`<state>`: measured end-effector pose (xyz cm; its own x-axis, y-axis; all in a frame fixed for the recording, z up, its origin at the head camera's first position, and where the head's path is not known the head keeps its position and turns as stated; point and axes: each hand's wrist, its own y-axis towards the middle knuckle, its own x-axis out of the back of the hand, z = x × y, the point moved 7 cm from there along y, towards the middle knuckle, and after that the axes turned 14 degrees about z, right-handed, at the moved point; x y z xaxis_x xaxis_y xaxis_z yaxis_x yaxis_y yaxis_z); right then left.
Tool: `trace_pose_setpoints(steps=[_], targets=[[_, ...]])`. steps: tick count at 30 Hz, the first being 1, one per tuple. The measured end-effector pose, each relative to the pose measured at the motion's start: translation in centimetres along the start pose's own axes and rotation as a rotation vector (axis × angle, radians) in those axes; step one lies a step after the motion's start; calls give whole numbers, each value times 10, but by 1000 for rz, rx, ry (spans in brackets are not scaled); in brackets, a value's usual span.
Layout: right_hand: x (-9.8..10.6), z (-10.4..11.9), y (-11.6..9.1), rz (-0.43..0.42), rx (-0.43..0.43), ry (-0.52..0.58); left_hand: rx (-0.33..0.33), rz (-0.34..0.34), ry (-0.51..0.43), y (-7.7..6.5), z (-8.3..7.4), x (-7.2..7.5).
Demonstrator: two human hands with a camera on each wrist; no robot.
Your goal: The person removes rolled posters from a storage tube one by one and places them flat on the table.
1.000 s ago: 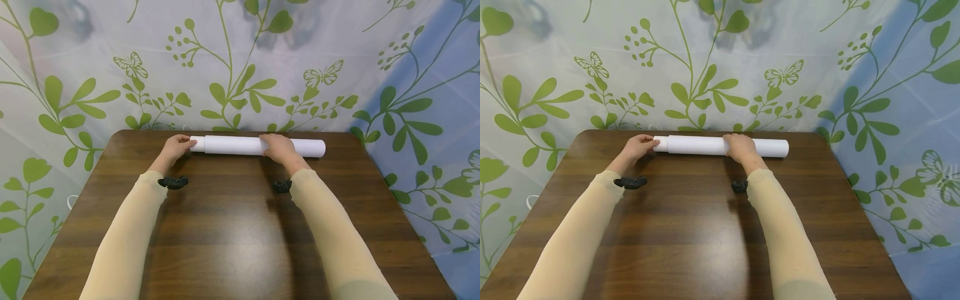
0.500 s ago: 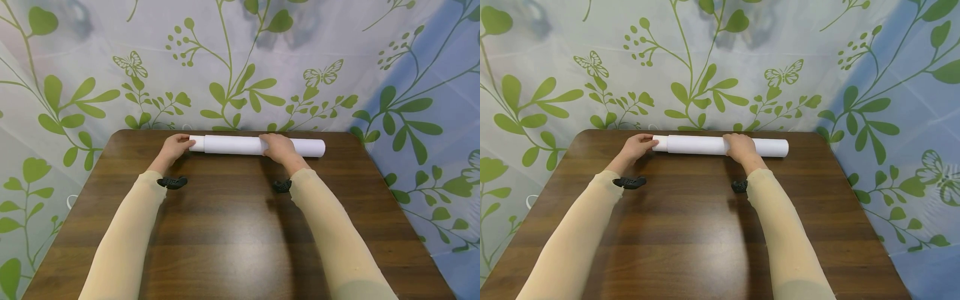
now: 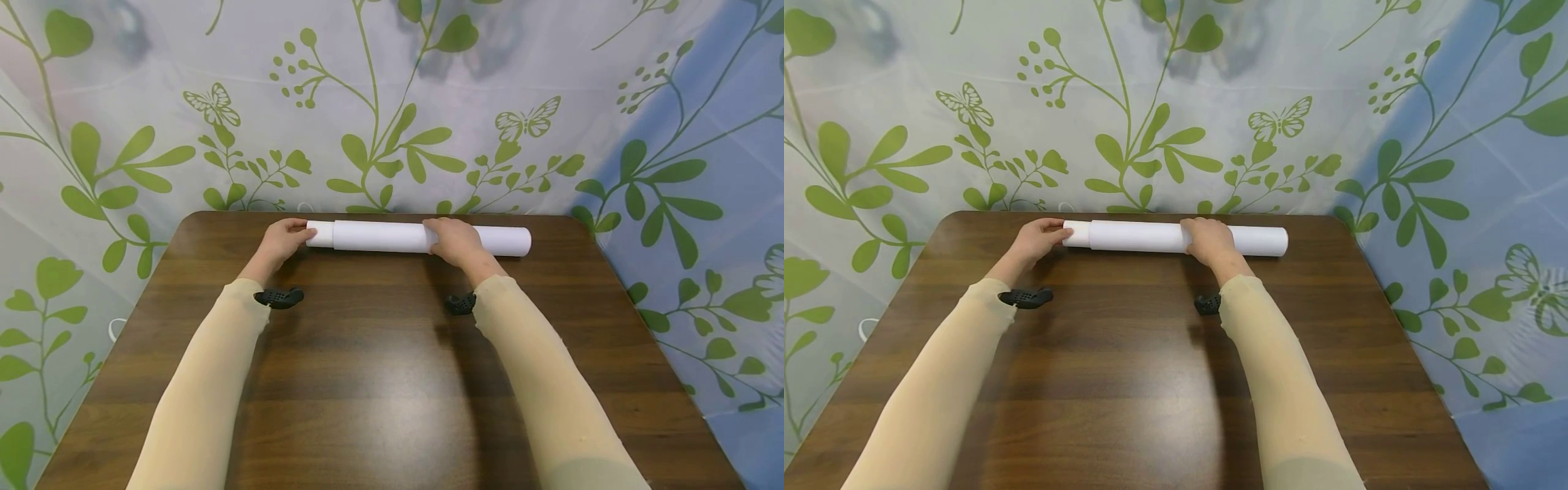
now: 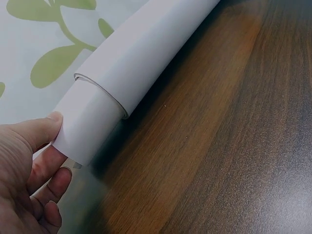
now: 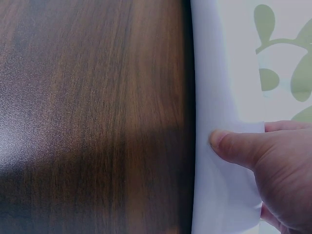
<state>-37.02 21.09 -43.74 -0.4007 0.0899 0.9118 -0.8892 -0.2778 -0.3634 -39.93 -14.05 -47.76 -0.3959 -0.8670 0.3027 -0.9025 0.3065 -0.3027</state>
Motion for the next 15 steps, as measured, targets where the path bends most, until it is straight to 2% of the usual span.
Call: trace_pose_setpoints(steps=[15], targets=[[1,1,-2,2,-8,10,0,-9,30,-2,0,4]])
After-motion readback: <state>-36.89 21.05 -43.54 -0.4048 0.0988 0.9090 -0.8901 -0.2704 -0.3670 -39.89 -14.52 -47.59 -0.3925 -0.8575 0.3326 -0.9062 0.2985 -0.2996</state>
